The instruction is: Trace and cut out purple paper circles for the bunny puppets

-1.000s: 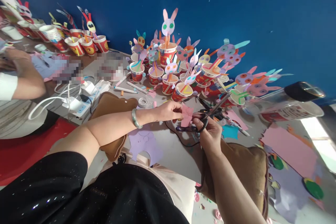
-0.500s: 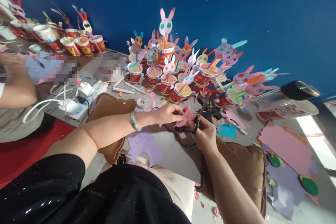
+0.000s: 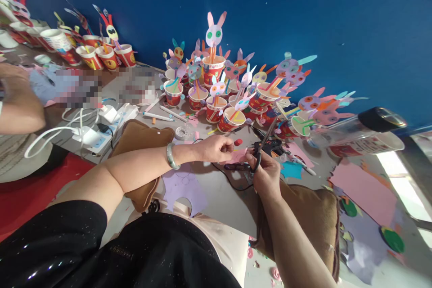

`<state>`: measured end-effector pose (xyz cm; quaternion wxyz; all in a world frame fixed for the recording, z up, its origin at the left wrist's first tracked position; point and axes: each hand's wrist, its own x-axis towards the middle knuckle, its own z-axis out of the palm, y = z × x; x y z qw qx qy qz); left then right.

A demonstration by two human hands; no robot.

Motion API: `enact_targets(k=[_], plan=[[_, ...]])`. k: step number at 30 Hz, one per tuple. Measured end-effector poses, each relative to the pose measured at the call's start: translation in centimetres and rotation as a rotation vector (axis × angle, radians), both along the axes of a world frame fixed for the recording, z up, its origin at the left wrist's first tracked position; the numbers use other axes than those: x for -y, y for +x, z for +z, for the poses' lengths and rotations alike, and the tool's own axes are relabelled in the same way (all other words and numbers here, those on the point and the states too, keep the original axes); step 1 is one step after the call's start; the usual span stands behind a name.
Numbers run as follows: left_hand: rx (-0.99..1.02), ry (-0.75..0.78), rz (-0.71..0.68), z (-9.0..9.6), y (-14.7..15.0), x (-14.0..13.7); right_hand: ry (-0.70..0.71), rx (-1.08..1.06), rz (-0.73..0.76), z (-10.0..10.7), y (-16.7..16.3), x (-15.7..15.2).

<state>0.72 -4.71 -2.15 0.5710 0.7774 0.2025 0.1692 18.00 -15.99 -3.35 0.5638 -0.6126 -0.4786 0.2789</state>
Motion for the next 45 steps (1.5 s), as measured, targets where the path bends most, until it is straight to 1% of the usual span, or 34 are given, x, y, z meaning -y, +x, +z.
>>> enact_targets(k=[2,4,7,11,14,17,19,22,24,28,30,34,39,42,45], plan=[[-0.014,0.071,-0.036,-0.1,-0.1,0.0,0.001,-0.015,0.026,-0.1,-0.1,0.0],[-0.016,0.113,-0.038,0.0,-0.2,0.0,0.0,-0.03,0.04,-0.1,-0.2,-0.1],[0.002,0.084,-0.003,0.5,-0.2,-0.1,-0.011,-0.052,0.044,-0.2,-0.2,-0.1],[0.031,-0.048,0.093,1.3,-0.2,-0.2,-0.028,-0.073,0.043,-0.3,-0.1,-0.1],[0.081,-0.24,0.172,1.3,-0.1,0.0,-0.031,-0.088,0.026,-0.3,0.0,-0.1],[0.195,-0.433,0.172,0.6,0.3,0.4,-0.026,-0.125,-0.03,-0.3,0.0,-0.1],[0.249,-0.491,0.13,0.2,0.6,0.8,-0.015,-0.147,-0.058,-0.4,0.0,-0.1],[0.266,-0.51,0.108,0.0,0.8,1.3,-0.012,-0.131,-0.064,-0.4,-0.2,0.0],[0.262,-0.54,0.123,0.2,0.8,1.6,-0.016,-0.104,-0.071,-0.2,-0.4,0.1],[0.289,-0.692,0.158,0.6,0.7,1.9,0.004,-0.091,-0.113,-0.1,-0.6,0.2],[0.27,-0.742,0.191,0.7,0.8,2.0,0.024,-0.104,-0.138,-0.1,-0.6,0.2],[0.219,-0.728,0.173,0.4,1.0,2.1,0.05,-0.099,-0.145,-0.3,-0.6,0.1],[0.244,-0.701,0.157,-0.1,1.3,2.3,0.032,-0.073,-0.137,-0.5,-0.6,0.2],[0.248,-0.68,0.19,0.0,1.4,2.3,0.022,-0.067,-0.13,-0.6,-0.7,0.4],[0.275,-0.679,0.243,0.5,1.3,1.9,0.016,-0.034,-0.1,-0.2,-0.9,0.5]])
